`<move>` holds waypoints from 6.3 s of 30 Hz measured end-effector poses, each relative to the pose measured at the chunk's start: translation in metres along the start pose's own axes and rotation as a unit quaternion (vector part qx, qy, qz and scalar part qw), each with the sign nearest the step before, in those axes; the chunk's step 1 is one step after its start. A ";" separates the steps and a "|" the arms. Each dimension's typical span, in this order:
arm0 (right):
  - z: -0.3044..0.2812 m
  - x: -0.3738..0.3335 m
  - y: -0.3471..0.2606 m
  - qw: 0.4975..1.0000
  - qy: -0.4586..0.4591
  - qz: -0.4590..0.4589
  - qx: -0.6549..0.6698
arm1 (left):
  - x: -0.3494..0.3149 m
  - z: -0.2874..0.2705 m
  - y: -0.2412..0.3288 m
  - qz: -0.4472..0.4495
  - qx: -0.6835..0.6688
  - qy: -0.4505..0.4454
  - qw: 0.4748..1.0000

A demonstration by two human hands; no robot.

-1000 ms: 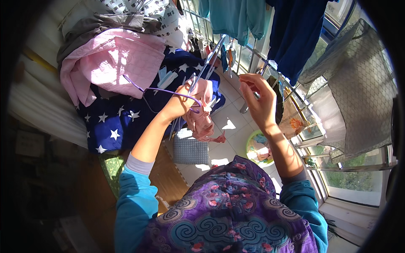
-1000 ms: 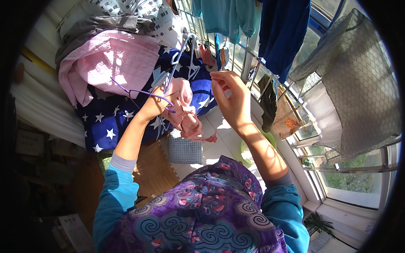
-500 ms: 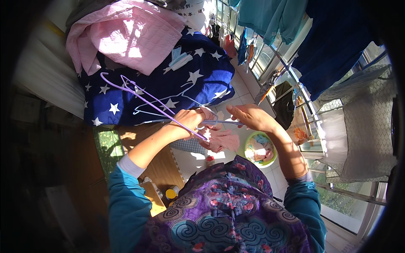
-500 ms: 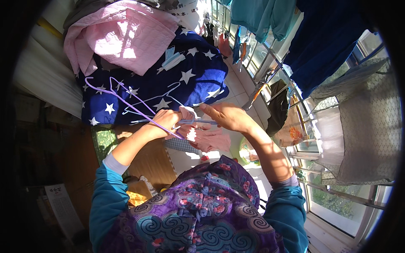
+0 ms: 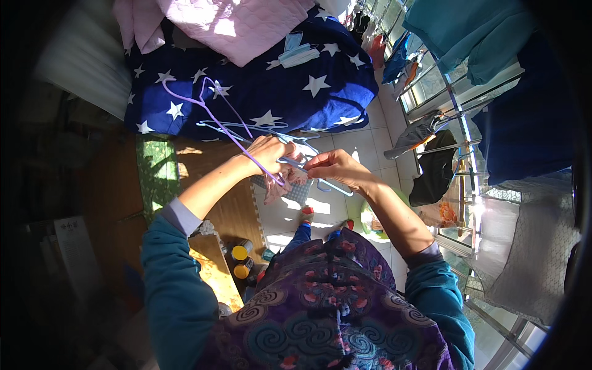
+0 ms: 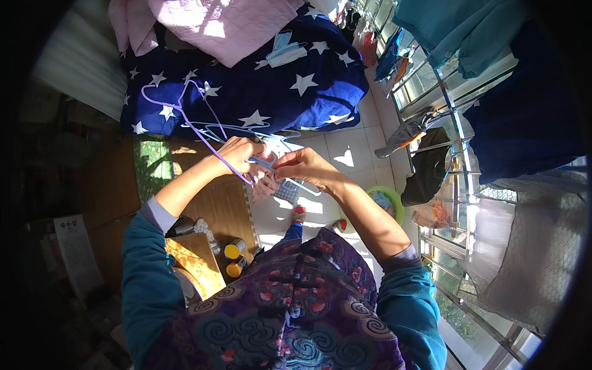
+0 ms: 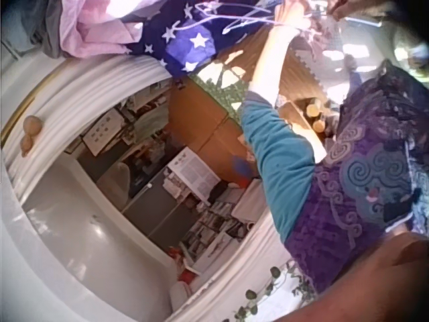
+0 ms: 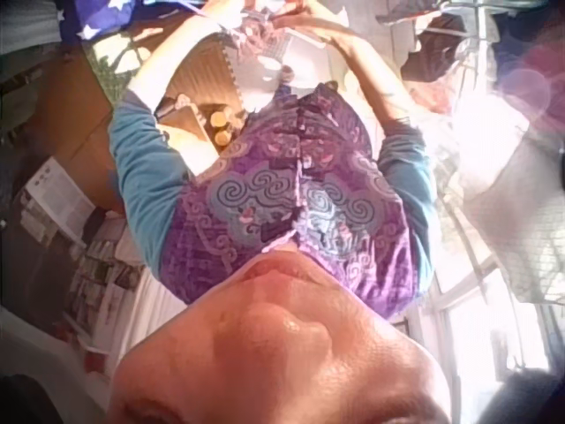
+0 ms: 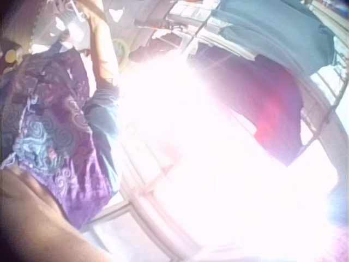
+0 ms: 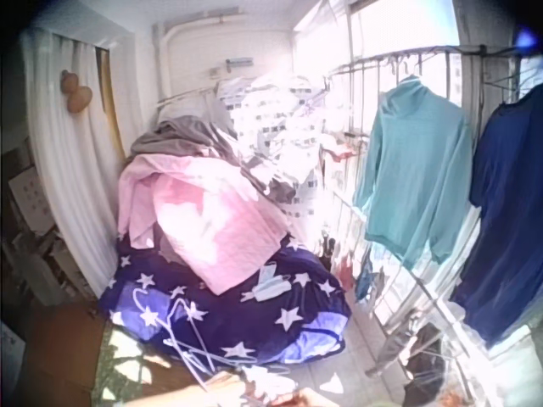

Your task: The person hangs several garments on a balcony clothesline using plastic hangers. They place a light blue hoodie, a pink long-sleeved top, and a pink bra on the line, adjusting each item before moving to the next.

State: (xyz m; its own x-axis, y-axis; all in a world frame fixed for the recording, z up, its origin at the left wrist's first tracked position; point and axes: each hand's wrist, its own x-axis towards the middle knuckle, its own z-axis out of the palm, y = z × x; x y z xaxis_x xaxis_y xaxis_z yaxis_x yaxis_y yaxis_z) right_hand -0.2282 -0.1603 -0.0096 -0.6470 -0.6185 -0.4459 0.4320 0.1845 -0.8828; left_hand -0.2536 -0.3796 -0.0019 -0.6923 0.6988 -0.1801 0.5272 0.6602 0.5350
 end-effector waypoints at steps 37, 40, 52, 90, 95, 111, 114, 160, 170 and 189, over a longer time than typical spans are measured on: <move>-0.121 0.269 0.194 0.952 0.298 0.051 0.049 | 0.234 0.204 -0.330 -0.428 -0.208 0.310 0.823; -0.115 0.259 0.193 0.952 0.290 0.069 0.073 | 0.213 0.187 -0.315 -0.312 -0.513 0.278 0.750; -0.022 0.221 0.119 0.971 0.175 -0.025 0.161 | 0.009 0.036 -0.153 0.005 -0.829 0.276 0.486; -0.033 0.172 -0.176 0.941 0.016 -0.337 0.040 | 0.104 0.020 -0.039 -0.311 -0.302 0.637 0.637; -0.090 0.204 -0.164 0.950 0.081 -0.302 0.010 | 0.082 0.023 -0.030 -0.358 -0.382 0.470 0.710; -0.283 0.457 0.119 0.885 0.393 0.167 0.182 | 0.076 0.000 0.011 -0.155 -0.794 0.515 0.282; -0.290 0.460 0.115 0.862 0.390 0.038 0.322 | 0.081 -0.004 0.011 -0.173 -0.789 0.517 0.284; -0.016 0.020 -0.116 0.798 0.457 -0.350 -0.176 | 0.081 -0.072 0.038 0.129 -0.600 0.374 0.695; -0.009 -0.080 -0.100 0.782 0.497 -0.358 -0.118 | 0.051 -0.016 0.078 0.062 -0.211 0.429 0.876; -0.005 -0.303 -0.035 0.687 0.629 -0.338 -0.139 | 0.080 0.050 0.239 0.070 -0.432 0.122 0.891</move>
State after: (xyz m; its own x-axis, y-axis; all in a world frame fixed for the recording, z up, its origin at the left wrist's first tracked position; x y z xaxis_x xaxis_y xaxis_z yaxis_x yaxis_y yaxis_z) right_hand -0.0505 0.0242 0.1558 -0.7473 0.4812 0.4582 -0.2571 0.4264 -0.8672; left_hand -0.1580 -0.1525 0.0700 -0.7911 0.6080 0.0670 0.1136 0.0385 0.9928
